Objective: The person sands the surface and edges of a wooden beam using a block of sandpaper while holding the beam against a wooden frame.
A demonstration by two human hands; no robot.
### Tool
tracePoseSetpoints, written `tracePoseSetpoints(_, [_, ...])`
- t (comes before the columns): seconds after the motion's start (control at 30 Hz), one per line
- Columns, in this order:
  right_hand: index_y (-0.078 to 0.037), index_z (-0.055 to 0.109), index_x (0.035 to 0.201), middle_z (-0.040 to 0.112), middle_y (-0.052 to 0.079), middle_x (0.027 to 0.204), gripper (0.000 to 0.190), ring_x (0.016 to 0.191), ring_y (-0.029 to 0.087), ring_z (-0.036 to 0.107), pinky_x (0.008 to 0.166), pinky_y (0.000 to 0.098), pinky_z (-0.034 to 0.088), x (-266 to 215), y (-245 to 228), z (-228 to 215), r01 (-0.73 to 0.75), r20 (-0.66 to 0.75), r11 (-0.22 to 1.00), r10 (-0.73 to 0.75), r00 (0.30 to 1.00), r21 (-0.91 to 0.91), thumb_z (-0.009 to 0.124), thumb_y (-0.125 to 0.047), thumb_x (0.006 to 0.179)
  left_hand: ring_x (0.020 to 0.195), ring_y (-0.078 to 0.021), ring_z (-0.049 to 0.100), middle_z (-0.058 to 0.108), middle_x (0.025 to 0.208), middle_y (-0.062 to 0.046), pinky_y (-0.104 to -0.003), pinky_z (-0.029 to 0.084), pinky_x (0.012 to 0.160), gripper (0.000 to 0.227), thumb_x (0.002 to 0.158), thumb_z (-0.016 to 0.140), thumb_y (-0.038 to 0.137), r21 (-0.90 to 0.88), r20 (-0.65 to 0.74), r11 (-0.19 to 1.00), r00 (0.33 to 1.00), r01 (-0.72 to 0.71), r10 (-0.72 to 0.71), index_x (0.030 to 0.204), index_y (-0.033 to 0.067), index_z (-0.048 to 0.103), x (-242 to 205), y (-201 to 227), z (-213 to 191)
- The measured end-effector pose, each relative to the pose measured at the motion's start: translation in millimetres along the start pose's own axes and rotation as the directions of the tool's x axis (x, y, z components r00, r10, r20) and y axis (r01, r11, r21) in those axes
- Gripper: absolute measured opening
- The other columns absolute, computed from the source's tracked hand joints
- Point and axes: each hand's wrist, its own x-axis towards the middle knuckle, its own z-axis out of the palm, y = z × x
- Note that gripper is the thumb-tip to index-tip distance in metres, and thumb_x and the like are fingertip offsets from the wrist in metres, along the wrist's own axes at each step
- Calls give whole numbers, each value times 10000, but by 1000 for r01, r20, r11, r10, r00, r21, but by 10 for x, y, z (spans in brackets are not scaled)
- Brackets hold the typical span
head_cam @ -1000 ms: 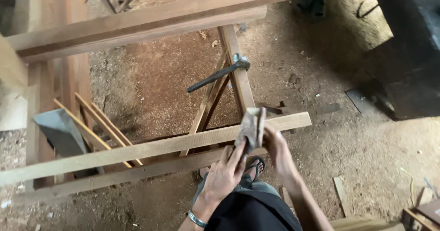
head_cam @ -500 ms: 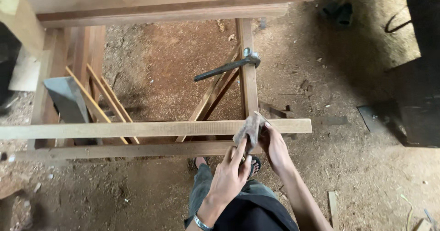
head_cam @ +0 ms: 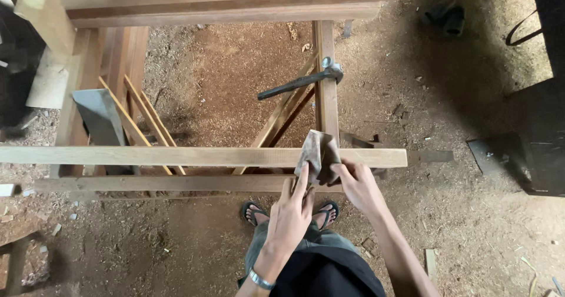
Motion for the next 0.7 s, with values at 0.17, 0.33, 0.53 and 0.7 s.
tracePoseSetpoints(0.17, [15,751,959,717,155,722,297,541,116,583,513,303,484,-227,-290,256,399,-173,881,-447,877,-254,577,-219,1015,726,-420,706,586,1167,-282,-497,590,623,727,910,702,148,183,192,975,969,122,-158,1545,101,353,31,-118,-123])
tracePoseSetpoints(0.33, [-56,752,1065,755,56,781,293,503,171,542,454,336,446,-287,-471,430,97,-106,994,-92,990,41,530,-238,1009,691,-417,698,592,1177,-280,-480,596,604,704,806,763,199,95,197,993,977,64,-82,1434,83,465,-33,-393,-326])
tracePoseSetpoints(0.53, [-45,748,1093,753,69,742,291,601,109,645,535,294,515,-180,-635,570,316,-10,948,-315,949,51,658,-280,947,768,-415,707,665,1130,-204,-472,591,646,429,884,777,160,9,131,1000,991,-26,24,1269,111,594,-151,-700,-503])
tracePoseSetpoints(0.7, [-53,750,1081,753,58,748,308,593,110,653,549,296,523,-80,-585,883,244,-188,965,-257,948,-92,651,-309,942,902,-411,726,582,1275,-220,-436,606,744,634,841,758,90,-157,39,987,999,-23,29,1404,41,471,-151,-867,-594])
